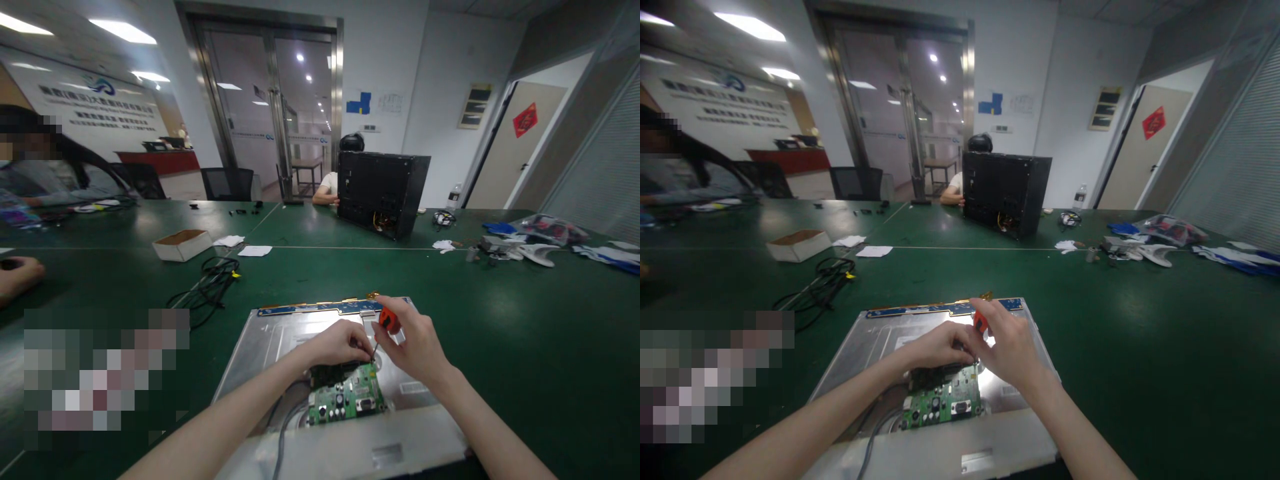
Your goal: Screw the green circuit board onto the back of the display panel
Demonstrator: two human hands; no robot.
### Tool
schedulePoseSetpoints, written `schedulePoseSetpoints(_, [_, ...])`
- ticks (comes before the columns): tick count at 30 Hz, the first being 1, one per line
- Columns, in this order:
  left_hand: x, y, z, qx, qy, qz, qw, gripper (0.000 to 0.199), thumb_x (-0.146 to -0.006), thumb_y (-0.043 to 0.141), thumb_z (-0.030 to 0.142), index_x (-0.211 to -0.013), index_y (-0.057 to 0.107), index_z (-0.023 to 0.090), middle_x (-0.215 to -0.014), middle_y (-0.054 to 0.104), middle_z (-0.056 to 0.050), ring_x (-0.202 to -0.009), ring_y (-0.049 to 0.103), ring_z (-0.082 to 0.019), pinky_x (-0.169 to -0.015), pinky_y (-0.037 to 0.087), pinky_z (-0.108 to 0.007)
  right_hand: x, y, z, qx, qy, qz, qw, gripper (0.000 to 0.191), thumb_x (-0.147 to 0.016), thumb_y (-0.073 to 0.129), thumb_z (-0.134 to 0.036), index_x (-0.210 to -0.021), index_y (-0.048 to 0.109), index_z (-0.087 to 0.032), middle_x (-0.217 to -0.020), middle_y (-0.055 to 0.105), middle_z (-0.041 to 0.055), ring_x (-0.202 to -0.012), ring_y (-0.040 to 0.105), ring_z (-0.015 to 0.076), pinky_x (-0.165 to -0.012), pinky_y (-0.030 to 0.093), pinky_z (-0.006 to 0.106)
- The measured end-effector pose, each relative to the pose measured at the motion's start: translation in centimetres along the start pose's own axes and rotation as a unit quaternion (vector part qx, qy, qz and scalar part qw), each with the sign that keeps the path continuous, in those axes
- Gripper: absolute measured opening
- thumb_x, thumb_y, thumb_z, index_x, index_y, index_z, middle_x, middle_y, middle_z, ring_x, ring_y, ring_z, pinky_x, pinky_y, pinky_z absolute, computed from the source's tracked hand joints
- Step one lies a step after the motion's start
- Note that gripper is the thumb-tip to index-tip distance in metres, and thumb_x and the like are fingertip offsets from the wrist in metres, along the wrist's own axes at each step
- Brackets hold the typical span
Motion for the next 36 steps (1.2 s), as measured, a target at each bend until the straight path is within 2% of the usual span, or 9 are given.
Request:
schedulePoseSetpoints(4, [0.01,0.01,-0.10,-0.002,-0.001,0.000,1.000,0.008,-0.074,0.071,0.018,-0.080,0.076,0.018,-0.075,0.069,0.000,-0.070,0.060,-0.015,-0.065,0.043,-0.021,-0.05,0.02,0.02,-0.002,-0.003,-0.009,1.000,0.032,-0.087,0.053,-0.022,-0.118,0.048,-0.021,-0.081,0.063,0.0018,-0.058,0.056,0.0116,-0.052,0.044,0.023])
schedulePoseSetpoints(7, [0.02,-0.01,-0.10,-0.003,-0.001,0.001,1.000,0.008,-0.073,0.072,0.017,-0.080,0.076,0.018,-0.076,0.070,0.000,-0.071,0.060,-0.015,-0.066,0.043,-0.021,-0.12,-0.12,-0.22,-0.001,0.002,-0.022,1.000,0.037,-0.088,0.051,-0.024,-0.124,0.045,-0.020,-0.079,0.062,0.0018,-0.059,0.056,0.0129,-0.052,0.044,0.024])
schedulePoseSetpoints(12, [0.07,-0.03,0.01,0.000,-0.001,0.002,1.000,0.010,-0.073,0.072,0.017,-0.082,0.077,0.018,-0.074,0.069,0.000,-0.068,0.059,-0.015,-0.064,0.042,-0.021,-0.11,-0.24,-0.54,-0.037,0.020,-0.049,0.998,0.044,-0.091,0.043,-0.019,-0.134,0.037,-0.020,-0.095,0.063,0.0066,-0.067,0.059,0.0141,-0.056,0.048,0.027])
schedulePoseSetpoints(21, [0.07,-0.09,0.19,0.004,0.004,0.004,1.000,0.008,-0.073,0.071,0.016,-0.080,0.076,0.018,-0.073,0.069,0.000,-0.070,0.059,-0.015,-0.064,0.042,-0.021,-0.09,-0.04,-0.27,-0.014,0.001,-0.008,1.000,0.035,-0.088,0.050,-0.019,-0.122,0.044,-0.020,-0.082,0.059,0.0020,-0.059,0.055,0.0119,-0.051,0.044,0.023])
schedulePoseSetpoints(26, [0.08,-0.05,0.22,0.003,0.006,0.002,1.000,0.009,-0.073,0.071,0.017,-0.080,0.076,0.017,-0.073,0.069,0.000,-0.069,0.059,-0.015,-0.064,0.042,-0.021,-0.05,0.05,-0.12,-0.010,-0.005,-0.013,1.000,0.030,-0.089,0.054,-0.023,-0.117,0.047,-0.021,-0.081,0.061,0.0012,-0.058,0.055,0.0110,-0.052,0.043,0.022])
schedulePoseSetpoints(32, [0.17,-0.04,0.16,-0.003,0.002,0.004,1.000,0.009,-0.074,0.070,0.019,-0.080,0.076,0.018,-0.070,0.067,0.001,-0.067,0.058,-0.014,-0.062,0.042,-0.020,-0.12,-0.27,-0.47,-0.021,0.009,-0.035,0.999,0.040,-0.090,0.046,-0.021,-0.130,0.040,-0.020,-0.089,0.062,0.0045,-0.064,0.058,0.0137,-0.057,0.046,0.027])
schedulePoseSetpoints(36, [0.18,-0.03,0.07,-0.007,0.000,0.002,1.000,0.010,-0.075,0.071,0.022,-0.082,0.077,0.019,-0.070,0.068,0.001,-0.068,0.058,-0.014,-0.064,0.042,-0.021,-0.21,-0.45,-0.70,-0.030,0.007,-0.025,0.999,0.041,-0.090,0.043,-0.017,-0.130,0.041,-0.020,-0.088,0.061,0.0038,-0.063,0.057,0.0133,-0.056,0.045,0.027])
Point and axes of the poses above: each hand's wrist, its own x-axis away from the middle knuckle, its own y-axis out of the palm, z = x × y, the point moved 4 cm from there along -x, towards the middle knuckle
